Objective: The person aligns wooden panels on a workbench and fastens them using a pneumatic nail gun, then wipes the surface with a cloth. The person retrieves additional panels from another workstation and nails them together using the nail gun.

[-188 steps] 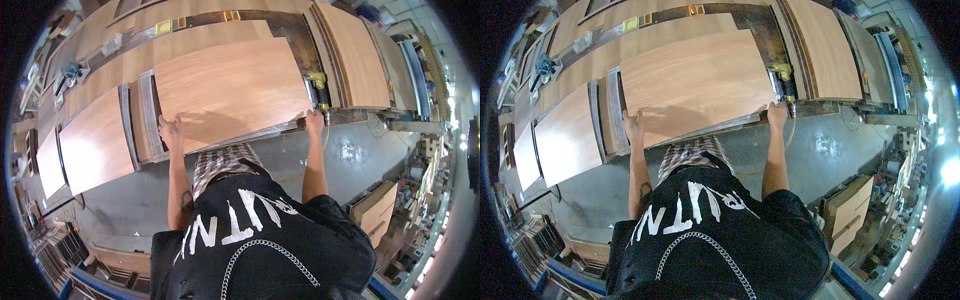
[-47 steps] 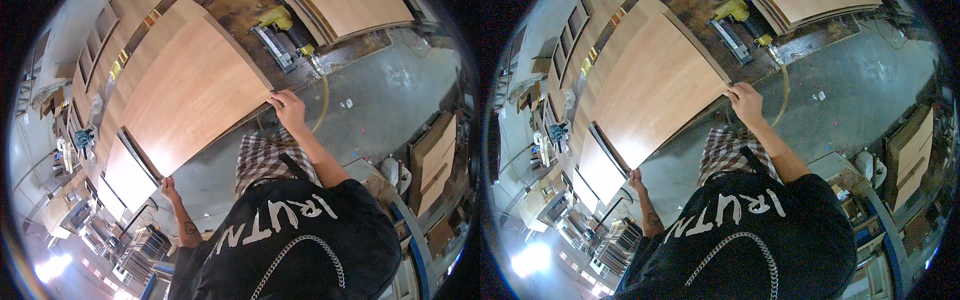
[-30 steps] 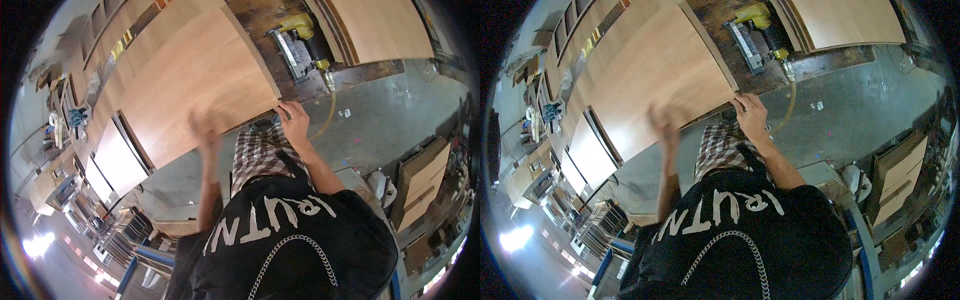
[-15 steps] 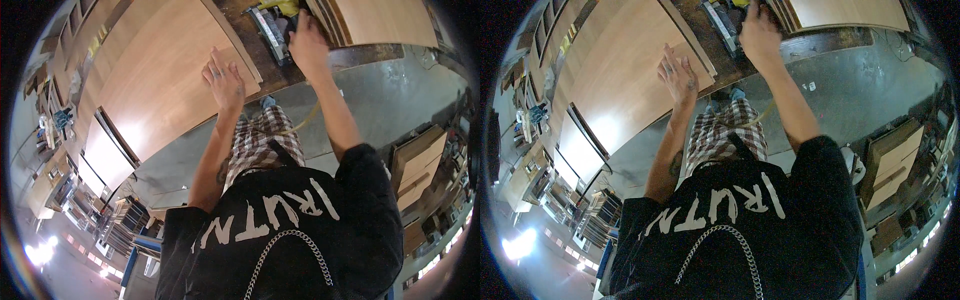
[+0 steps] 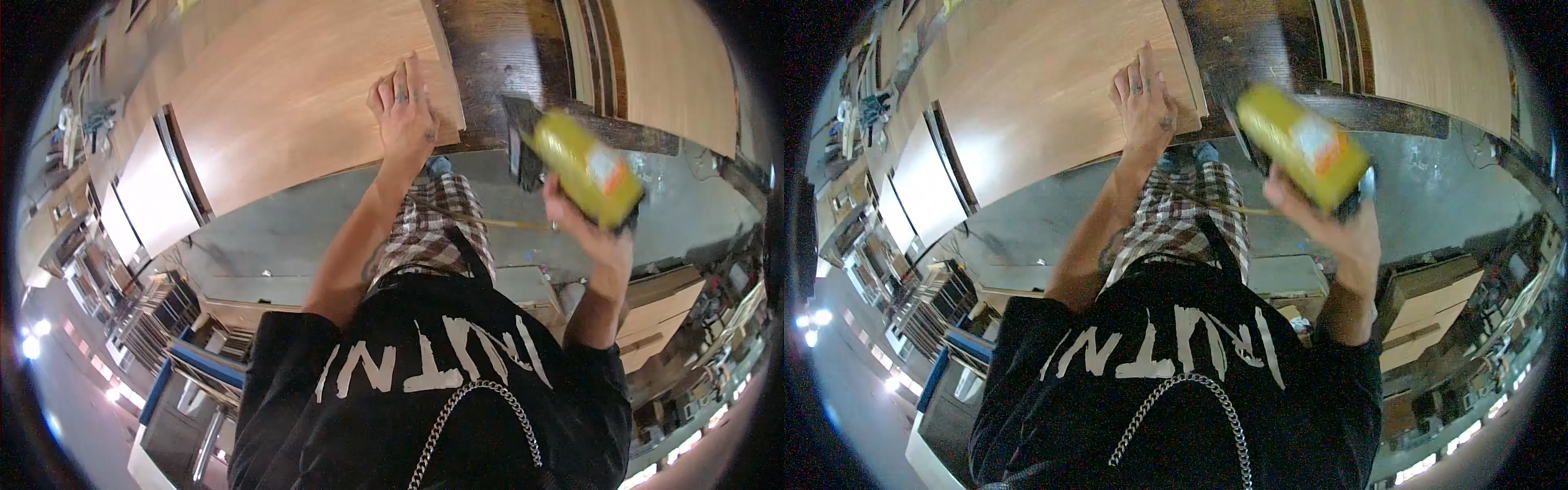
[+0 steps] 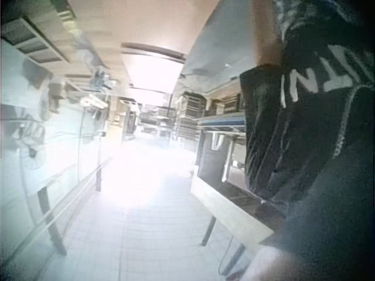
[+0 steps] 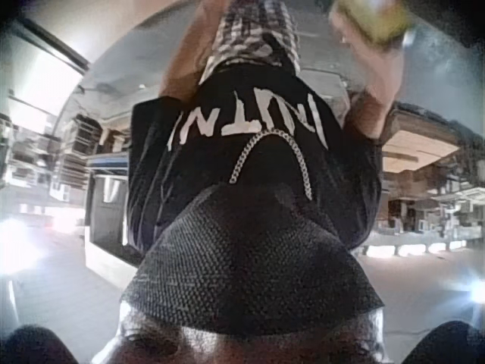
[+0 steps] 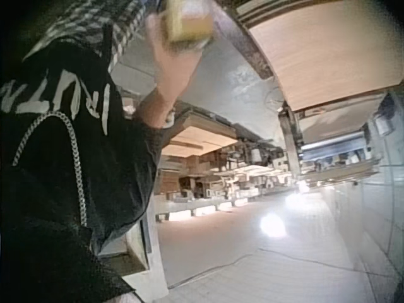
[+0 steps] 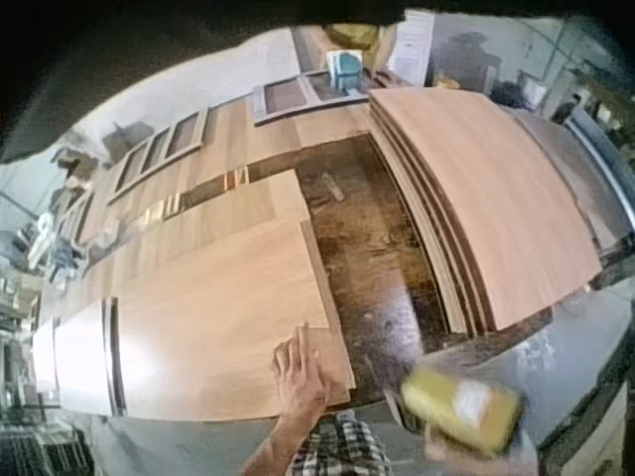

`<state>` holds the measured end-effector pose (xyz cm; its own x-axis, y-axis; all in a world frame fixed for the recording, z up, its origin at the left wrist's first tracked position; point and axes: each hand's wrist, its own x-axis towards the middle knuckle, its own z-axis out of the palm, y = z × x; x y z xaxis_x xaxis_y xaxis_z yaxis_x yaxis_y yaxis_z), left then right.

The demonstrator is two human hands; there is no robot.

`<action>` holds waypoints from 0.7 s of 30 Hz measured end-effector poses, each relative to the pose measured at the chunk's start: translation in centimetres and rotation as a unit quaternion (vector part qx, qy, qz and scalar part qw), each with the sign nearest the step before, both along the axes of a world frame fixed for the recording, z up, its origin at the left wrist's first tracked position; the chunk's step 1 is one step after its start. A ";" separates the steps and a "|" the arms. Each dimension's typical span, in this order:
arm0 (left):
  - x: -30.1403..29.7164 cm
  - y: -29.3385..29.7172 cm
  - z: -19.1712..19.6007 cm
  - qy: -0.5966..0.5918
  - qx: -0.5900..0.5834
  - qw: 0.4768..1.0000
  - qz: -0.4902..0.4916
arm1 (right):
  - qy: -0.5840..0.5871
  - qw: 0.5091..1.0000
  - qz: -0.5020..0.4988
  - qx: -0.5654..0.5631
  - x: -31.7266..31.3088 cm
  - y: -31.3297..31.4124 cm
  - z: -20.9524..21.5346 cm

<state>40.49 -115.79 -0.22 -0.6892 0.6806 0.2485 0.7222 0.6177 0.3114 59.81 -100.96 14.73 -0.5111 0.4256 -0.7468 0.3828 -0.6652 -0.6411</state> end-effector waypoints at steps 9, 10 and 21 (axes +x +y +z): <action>-1.1 -0.7 -1.3 0.001 0.001 0.999 0.032 | -0.025 0.796 0.410 0.444 -1.4 -3.6 -4.6; -1.1 -0.6 -1.5 0.014 -0.004 1.000 0.025 | -0.026 0.796 0.414 0.441 -1.8 -3.5 -5.2; -0.6 0.0 -0.3 0.006 0.052 0.998 0.037 | -0.007 0.772 0.424 0.474 0.1 -2.8 -9.8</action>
<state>39.93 -115.83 -0.49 -0.7328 0.5986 0.3235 0.6802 0.6333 0.3691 59.91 -103.80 4.97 -0.9007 0.3019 -0.3123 0.4339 0.5938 -0.6776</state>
